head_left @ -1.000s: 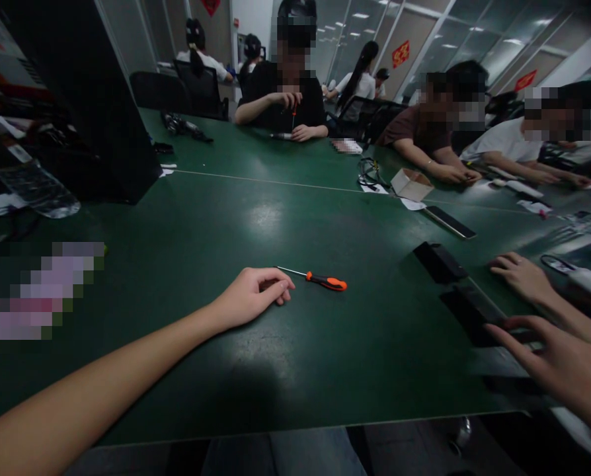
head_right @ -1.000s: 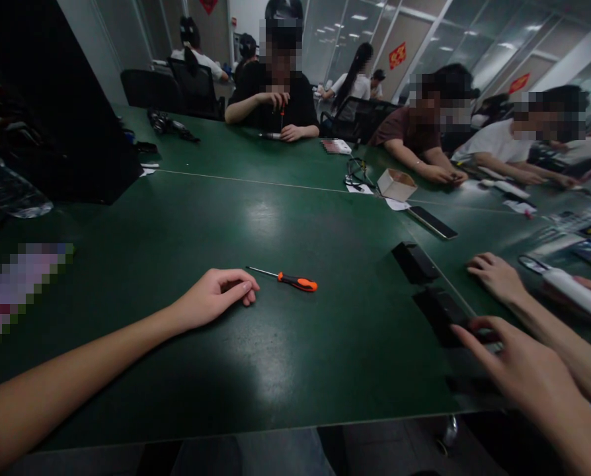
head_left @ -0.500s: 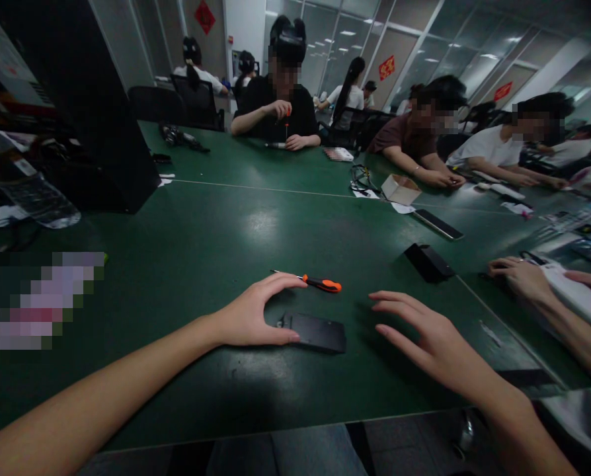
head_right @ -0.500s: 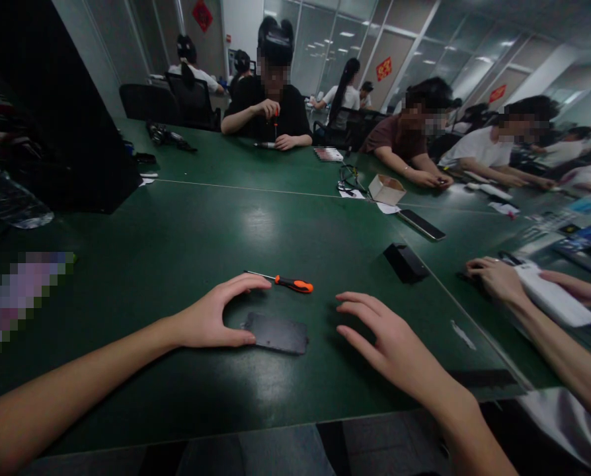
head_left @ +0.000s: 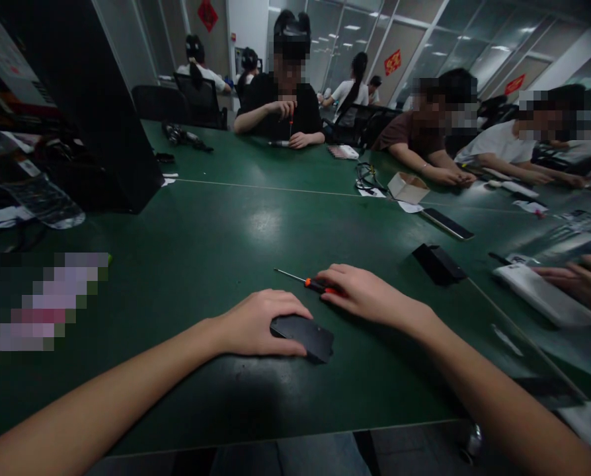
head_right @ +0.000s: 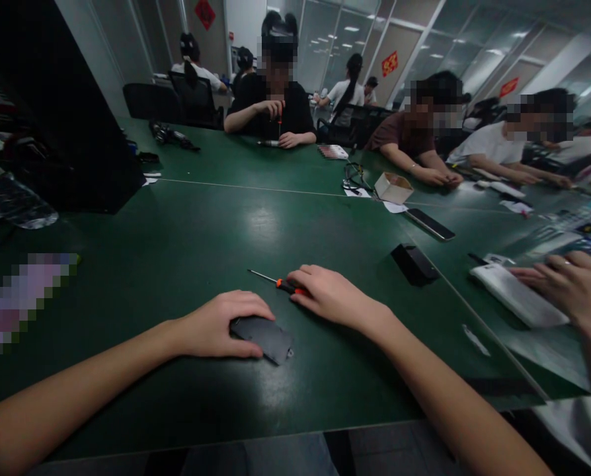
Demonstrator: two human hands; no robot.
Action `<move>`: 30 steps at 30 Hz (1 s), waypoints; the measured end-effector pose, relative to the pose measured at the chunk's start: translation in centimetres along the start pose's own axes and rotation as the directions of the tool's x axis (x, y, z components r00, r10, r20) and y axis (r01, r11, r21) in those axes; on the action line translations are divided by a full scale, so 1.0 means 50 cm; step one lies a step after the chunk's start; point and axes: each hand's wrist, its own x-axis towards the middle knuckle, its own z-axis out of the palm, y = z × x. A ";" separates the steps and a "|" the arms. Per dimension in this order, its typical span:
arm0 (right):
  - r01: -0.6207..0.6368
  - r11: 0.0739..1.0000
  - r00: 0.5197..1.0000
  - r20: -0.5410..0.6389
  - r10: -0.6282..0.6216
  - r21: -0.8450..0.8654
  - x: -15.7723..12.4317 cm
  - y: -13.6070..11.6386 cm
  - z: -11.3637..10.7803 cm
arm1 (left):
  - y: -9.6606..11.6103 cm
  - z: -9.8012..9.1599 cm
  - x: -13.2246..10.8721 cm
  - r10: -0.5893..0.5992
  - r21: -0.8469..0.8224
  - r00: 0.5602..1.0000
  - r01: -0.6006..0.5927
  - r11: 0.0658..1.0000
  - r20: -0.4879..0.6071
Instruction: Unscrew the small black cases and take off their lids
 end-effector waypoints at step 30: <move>0.261 0.965 0.901 -0.360 -0.244 0.000 0.072 -0.088 -0.186 | -0.028 -0.033 0.003 -0.269 0.125 0.914 0.319 0.940 -0.304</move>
